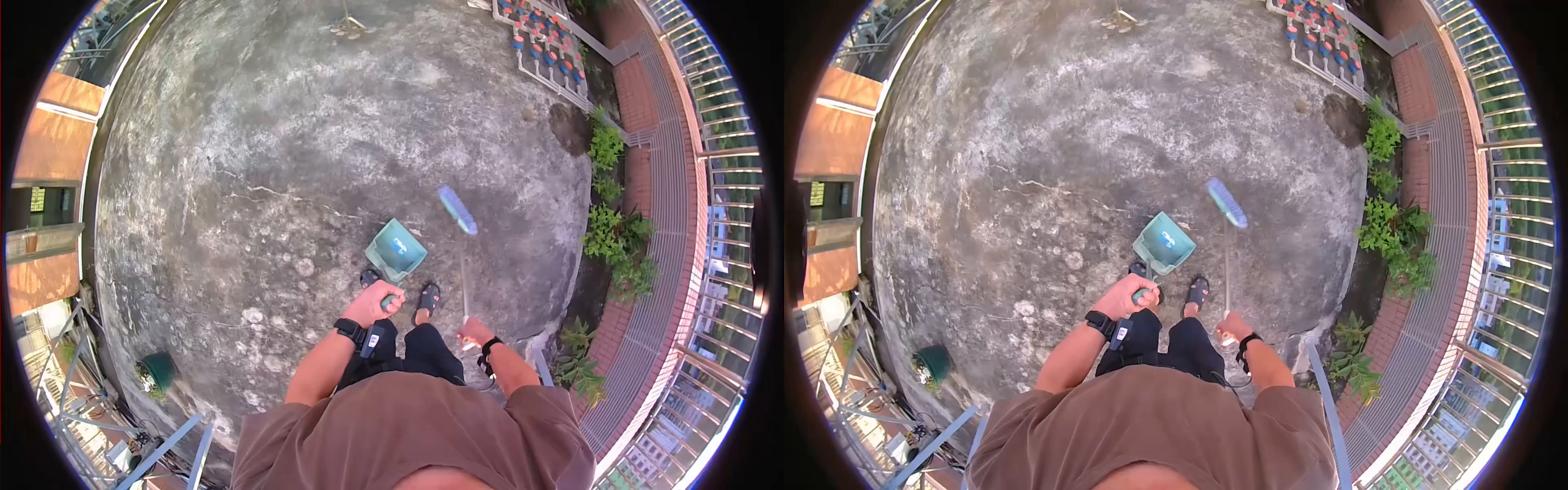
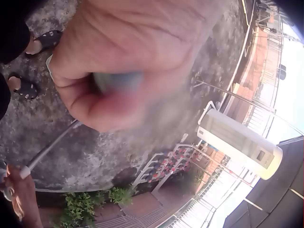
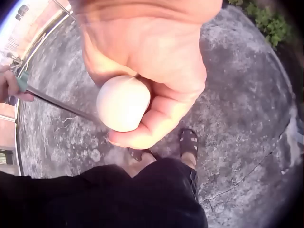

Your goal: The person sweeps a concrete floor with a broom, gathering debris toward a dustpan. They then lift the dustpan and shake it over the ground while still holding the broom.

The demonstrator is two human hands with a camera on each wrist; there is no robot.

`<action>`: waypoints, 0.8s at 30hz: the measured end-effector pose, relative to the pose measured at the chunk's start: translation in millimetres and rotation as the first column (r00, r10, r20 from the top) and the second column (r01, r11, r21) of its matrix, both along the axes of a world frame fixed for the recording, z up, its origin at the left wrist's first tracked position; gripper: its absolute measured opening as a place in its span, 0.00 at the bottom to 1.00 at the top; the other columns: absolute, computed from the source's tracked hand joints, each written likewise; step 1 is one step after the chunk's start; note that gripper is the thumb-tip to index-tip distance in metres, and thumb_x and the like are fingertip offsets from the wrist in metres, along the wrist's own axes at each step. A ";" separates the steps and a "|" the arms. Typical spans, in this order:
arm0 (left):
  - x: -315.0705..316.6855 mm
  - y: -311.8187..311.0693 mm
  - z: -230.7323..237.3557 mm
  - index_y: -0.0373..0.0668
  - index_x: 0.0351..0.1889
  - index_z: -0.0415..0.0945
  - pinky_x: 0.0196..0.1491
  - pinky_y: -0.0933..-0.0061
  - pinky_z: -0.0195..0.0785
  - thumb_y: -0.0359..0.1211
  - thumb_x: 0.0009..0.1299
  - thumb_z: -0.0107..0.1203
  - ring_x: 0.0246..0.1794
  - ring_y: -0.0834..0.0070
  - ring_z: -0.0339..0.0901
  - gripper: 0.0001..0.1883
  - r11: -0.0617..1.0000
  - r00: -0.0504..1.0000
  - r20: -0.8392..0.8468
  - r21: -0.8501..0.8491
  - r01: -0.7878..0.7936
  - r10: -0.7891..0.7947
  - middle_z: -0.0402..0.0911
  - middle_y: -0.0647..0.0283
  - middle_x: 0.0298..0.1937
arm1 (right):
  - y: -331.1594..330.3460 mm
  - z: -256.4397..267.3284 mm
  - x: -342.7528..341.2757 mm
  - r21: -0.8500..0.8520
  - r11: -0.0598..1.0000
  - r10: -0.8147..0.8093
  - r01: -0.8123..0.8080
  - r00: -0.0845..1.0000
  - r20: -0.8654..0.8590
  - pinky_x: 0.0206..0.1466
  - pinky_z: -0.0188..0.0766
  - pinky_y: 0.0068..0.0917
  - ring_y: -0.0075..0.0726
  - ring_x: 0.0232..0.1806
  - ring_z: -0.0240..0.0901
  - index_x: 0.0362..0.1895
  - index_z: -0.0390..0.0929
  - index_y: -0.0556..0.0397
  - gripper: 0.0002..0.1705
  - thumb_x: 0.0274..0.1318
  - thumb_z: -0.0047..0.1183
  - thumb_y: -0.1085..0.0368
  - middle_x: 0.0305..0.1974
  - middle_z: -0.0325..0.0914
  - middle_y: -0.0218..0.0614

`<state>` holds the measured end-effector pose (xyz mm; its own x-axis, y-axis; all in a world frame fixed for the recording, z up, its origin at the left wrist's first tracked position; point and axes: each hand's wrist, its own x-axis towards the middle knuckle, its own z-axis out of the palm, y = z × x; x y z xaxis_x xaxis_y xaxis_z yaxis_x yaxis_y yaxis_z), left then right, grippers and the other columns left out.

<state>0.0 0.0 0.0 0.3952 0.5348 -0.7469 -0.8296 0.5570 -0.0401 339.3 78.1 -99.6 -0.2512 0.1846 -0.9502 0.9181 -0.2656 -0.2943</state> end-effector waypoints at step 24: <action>-62.2 113.2 35.5 0.31 0.27 0.64 0.09 0.87 0.46 0.27 0.64 0.45 0.10 0.86 0.55 0.07 0.957 0.955 0.116 -0.134 -0.258 0.274 0.60 0.68 0.17 | 378.6 99.7 -138.4 0.329 0.939 -0.074 0.102 0.993 -0.097 0.12 0.62 0.32 0.33 0.09 0.64 0.15 0.67 0.58 0.09 0.39 0.53 0.71 0.10 0.66 0.36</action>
